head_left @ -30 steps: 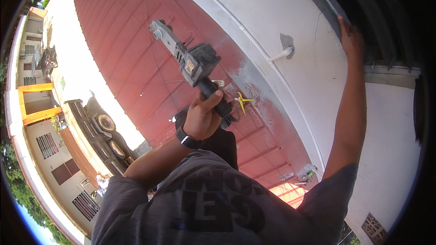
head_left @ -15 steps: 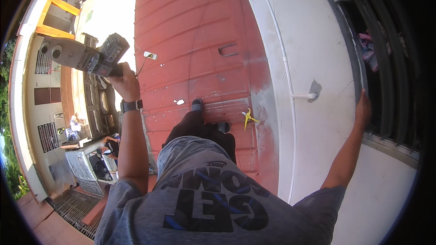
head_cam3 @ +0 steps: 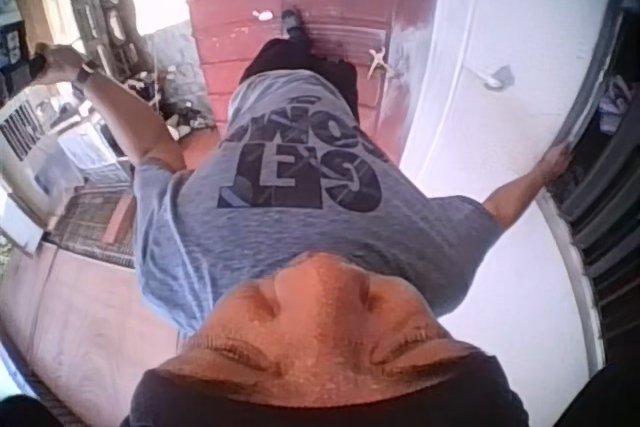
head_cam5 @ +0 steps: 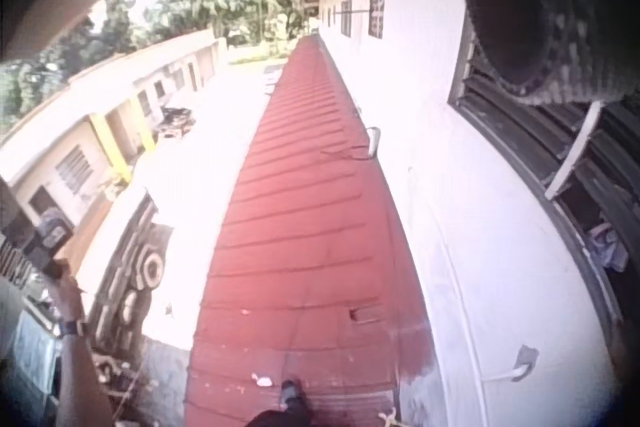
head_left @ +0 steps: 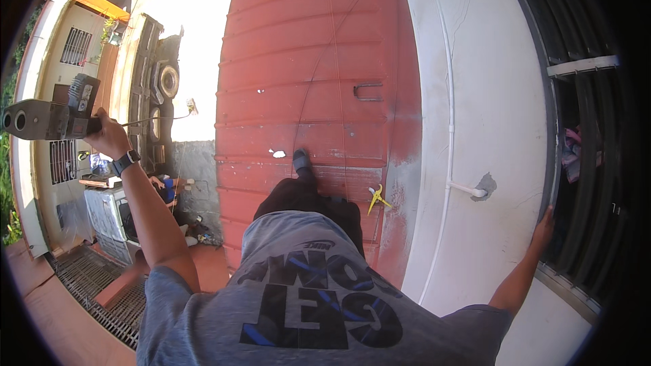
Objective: The person measures and cuts white PVC pipes on a rooftop, then fits and secures them to a wall using a power tool. They handle pipe sections, fittings, and tools including a pipe cutter and drill.
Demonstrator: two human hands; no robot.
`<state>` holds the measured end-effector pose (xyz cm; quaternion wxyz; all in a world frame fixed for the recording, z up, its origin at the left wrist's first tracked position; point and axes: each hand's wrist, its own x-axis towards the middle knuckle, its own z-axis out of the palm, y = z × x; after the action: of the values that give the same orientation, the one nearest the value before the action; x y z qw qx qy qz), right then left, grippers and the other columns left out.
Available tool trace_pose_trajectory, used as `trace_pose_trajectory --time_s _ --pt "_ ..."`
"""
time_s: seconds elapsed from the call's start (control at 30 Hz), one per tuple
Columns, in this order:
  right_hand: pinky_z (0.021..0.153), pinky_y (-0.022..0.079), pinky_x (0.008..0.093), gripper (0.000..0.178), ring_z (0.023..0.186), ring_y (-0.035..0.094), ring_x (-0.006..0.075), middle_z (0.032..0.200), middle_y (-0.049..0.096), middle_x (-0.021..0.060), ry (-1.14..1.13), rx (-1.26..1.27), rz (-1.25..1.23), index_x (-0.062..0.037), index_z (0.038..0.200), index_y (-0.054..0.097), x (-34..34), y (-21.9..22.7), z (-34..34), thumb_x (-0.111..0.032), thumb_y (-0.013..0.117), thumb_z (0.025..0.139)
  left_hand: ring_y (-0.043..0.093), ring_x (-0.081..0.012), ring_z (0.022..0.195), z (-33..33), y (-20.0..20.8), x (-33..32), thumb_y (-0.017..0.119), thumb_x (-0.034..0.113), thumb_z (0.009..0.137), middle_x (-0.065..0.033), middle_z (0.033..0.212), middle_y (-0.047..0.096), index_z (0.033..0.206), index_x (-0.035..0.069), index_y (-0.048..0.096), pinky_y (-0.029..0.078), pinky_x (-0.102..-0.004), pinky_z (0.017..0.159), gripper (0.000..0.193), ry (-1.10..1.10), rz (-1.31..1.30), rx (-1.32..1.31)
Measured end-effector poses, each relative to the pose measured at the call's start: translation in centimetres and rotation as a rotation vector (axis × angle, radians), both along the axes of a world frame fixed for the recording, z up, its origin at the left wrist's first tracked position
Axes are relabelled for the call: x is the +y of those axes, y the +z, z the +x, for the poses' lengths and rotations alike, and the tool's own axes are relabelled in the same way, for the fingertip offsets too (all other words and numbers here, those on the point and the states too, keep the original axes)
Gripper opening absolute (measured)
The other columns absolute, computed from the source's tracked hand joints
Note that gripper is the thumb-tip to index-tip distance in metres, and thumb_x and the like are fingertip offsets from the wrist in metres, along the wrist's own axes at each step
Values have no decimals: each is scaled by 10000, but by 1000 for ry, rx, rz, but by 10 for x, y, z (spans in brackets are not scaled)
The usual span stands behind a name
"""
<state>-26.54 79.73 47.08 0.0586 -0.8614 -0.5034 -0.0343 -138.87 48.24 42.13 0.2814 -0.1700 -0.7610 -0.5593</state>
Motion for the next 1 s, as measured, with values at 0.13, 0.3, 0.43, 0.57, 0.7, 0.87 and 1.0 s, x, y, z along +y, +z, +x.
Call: trace_pose_trajectory --time_s 0.13,0.3,0.43,0.57,0.7,0.87,1.0 --pt "1025 425 455 786 1218 550 460 1275 624 281 121 38 74 19 1319 610 -12 -4 7 -670 381 1016 632 -255 892 5 36 -14 749 189 929 -155 1064 648 1141 -61 551 525 -403 800 383 166 -108 -23" --pt "998 450 465 797 1195 580 464 1262 656 258 267 -117 132 -7 1293 650 -15 -22 52 -706 433 978 601 -225 990 6 57 -24 701 144 959 -129 1126 644 1198 -41 556 479 -374 885 335 214 -32 -15" --pt "911 503 425 671 1084 658 391 1197 695 221 281 24 198 14 1214 684 3 -26 54 -601 541 988 596 -224 1036 -3 63 -44 668 110 971 -150 1244 631 1320 -49 509 474 -374 928 415 192 87 18" --pt "658 576 484 505 771 720 391 902 734 228 126 -616 155 -54 1067 720 -42 5 -9 -528 610 932 631 -202 929 -21 84 -22 651 101 976 -133 1133 660 1284 -50 527 512 -358 825 365 165 171 113" --pt "596 572 469 475 706 724 355 841 737 198 233 -742 219 -85 972 740 -25 -8 3 -537 595 940 561 -128 582 -27 142 -36 674 121 967 -36 750 607 1097 -22 558 435 -298 517 225 253 160 194" --pt "709 571 451 466 872 717 361 1057 728 155 277 -720 148 -134 1122 682 -27 -12 -7 -553 605 933 580 -128 611 -52 221 -23 662 119 982 -46 780 621 1049 13 540 472 -295 565 175 209 249 252" --pt "909 498 589 720 1097 636 461 1300 607 247 6 -313 -54 -89 1427 474 -31 11 -30 -602 581 932 606 -127 668 -59 278 -3 662 118 986 -41 826 630 1111 9 509 488 -279 605 225 114 397 209"
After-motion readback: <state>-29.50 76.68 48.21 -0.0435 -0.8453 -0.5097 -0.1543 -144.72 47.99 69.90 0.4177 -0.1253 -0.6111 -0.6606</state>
